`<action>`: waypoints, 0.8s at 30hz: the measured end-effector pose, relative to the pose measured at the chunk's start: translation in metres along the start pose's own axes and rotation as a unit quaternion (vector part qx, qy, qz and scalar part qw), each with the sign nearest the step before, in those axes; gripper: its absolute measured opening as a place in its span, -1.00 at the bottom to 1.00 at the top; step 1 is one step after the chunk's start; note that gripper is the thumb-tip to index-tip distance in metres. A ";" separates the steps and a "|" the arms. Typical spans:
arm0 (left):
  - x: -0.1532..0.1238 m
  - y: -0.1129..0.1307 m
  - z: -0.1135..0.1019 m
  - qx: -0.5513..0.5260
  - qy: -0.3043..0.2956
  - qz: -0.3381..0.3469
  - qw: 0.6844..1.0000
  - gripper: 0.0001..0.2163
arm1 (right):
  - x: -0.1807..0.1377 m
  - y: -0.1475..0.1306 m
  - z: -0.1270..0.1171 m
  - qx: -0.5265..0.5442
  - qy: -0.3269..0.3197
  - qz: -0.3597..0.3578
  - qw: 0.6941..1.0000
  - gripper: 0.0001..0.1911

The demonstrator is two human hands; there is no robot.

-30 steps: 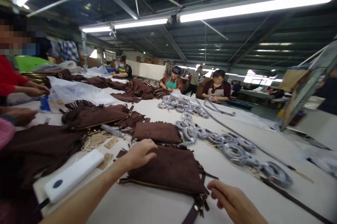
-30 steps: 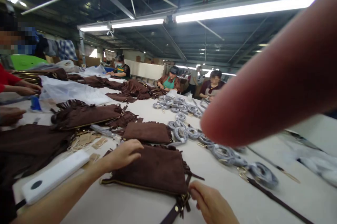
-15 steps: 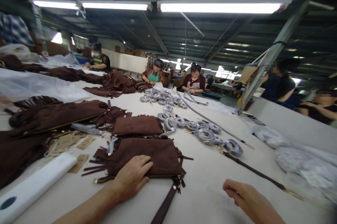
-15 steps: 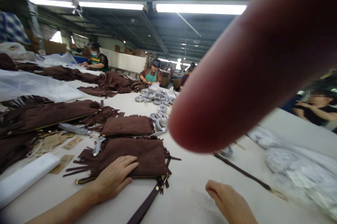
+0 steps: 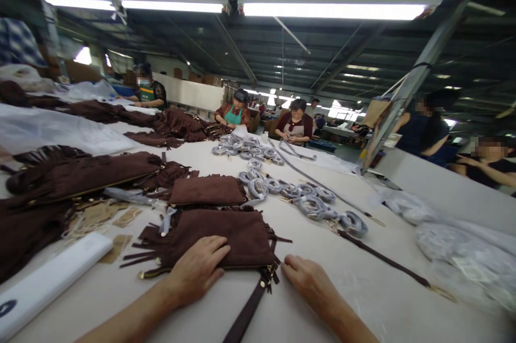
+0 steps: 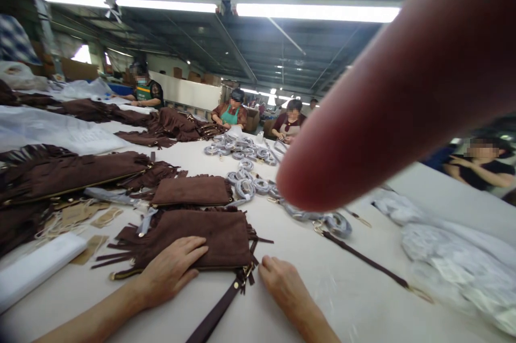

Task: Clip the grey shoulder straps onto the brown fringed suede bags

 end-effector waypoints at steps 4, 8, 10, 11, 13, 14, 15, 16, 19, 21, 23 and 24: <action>0.001 0.001 -0.002 -0.005 0.004 0.001 1.000 -0.57 | 0.005 0.002 0.001 -0.003 -0.011 -0.049 0.999 -0.73; 0.001 0.000 0.000 -0.011 0.022 0.011 1.000 -0.57 | 0.009 0.001 -0.006 0.010 -0.032 -0.068 0.997 -0.75; -0.001 0.000 0.002 -0.014 0.026 0.014 0.999 -0.57 | 0.013 0.002 -0.006 0.031 -0.041 -0.068 0.996 -0.76; -0.001 -0.001 0.002 -0.017 0.027 0.014 0.999 -0.57 | 0.014 0.004 -0.006 0.045 -0.045 -0.062 0.996 -0.76; -0.003 -0.003 0.003 -0.029 0.026 0.010 0.999 -0.56 | 0.017 0.011 -0.006 0.078 -0.046 -0.035 0.995 -0.78; -0.004 -0.004 0.002 -0.041 0.024 0.005 0.999 -0.55 | 0.019 0.016 -0.008 0.096 -0.042 -0.012 0.994 -0.79; -0.004 -0.005 0.001 -0.060 0.024 -0.004 0.998 -0.55 | 0.020 0.021 -0.011 0.113 -0.035 0.014 0.993 -0.80; -0.002 -0.004 -0.001 -0.087 0.028 -0.014 0.996 -0.56 | 0.022 0.024 -0.017 0.123 -0.025 0.039 0.991 -0.80; 0.011 0.009 -0.014 -0.221 0.061 -0.050 0.972 -0.50 | 0.029 0.024 -0.044 0.289 0.020 0.138 0.947 -0.77; 0.028 0.028 -0.024 -0.337 0.069 -0.061 0.937 -0.39 | 0.034 0.014 -0.066 0.511 0.040 0.193 0.837 -0.75; 0.046 0.051 -0.031 -0.432 0.054 -0.037 0.899 -0.42 | 0.037 0.005 -0.086 0.668 0.050 0.209 0.712 -0.72; 0.055 0.060 -0.033 -0.470 0.043 -0.022 0.881 -0.54 | 0.037 0.003 -0.094 0.707 0.060 0.211 0.672 -0.71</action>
Point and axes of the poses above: each hand's wrist, its own x-axis towards the middle knuckle, its own z-axis out of the palm, y = z × x, the point moved 2 cm from there along x, towards the middle knuckle, and after that the axes turned 6 degrees about z, right-handed, at the moved point
